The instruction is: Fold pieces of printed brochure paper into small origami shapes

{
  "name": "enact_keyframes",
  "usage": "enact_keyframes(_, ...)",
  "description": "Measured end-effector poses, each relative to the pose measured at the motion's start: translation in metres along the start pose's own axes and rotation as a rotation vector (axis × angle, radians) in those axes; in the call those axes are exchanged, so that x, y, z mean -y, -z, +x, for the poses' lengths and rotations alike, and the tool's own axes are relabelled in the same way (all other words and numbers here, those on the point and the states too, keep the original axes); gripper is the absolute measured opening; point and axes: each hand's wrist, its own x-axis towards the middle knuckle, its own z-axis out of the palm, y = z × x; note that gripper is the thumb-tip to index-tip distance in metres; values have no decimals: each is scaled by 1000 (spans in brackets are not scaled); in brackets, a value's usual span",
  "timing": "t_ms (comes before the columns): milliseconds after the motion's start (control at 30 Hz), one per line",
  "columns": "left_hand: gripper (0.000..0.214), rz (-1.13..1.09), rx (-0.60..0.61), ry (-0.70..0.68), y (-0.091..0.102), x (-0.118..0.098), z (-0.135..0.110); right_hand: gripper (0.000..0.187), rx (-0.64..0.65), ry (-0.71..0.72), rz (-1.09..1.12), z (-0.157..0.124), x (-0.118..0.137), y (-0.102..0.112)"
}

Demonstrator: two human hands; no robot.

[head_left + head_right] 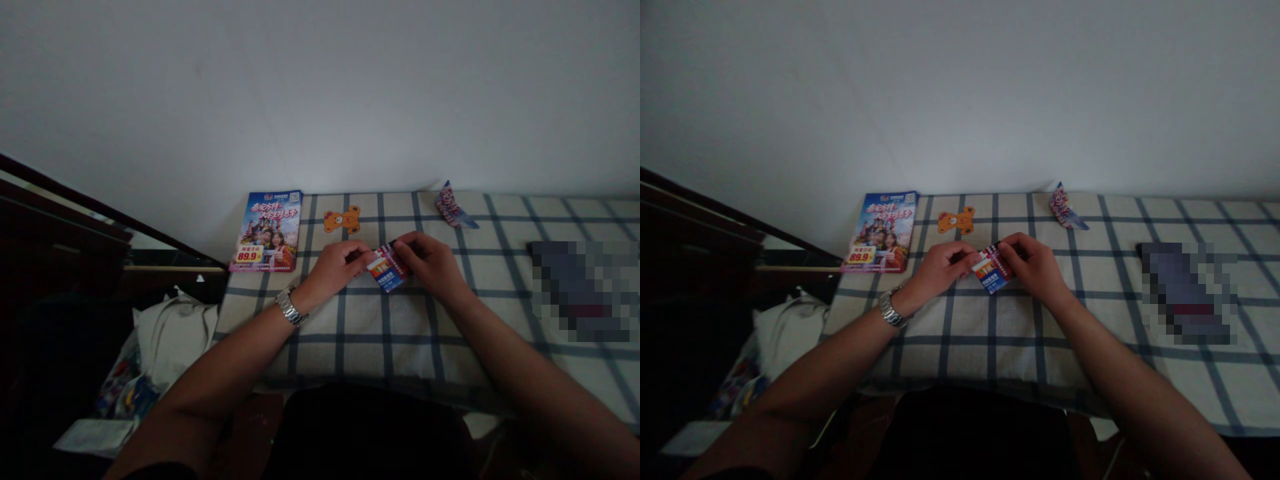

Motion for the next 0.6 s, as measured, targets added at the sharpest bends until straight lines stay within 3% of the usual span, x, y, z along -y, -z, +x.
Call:
enact_keyframes(433, 37, 21, -72, -21, 1, 2, 1, 32, 91, -53, 253, 2, -3, 0)
enact_keyframes(600, 44, -147, -63, 44, -3, 5, 3, 34, 67, -118, 329, 3, -1, -2)
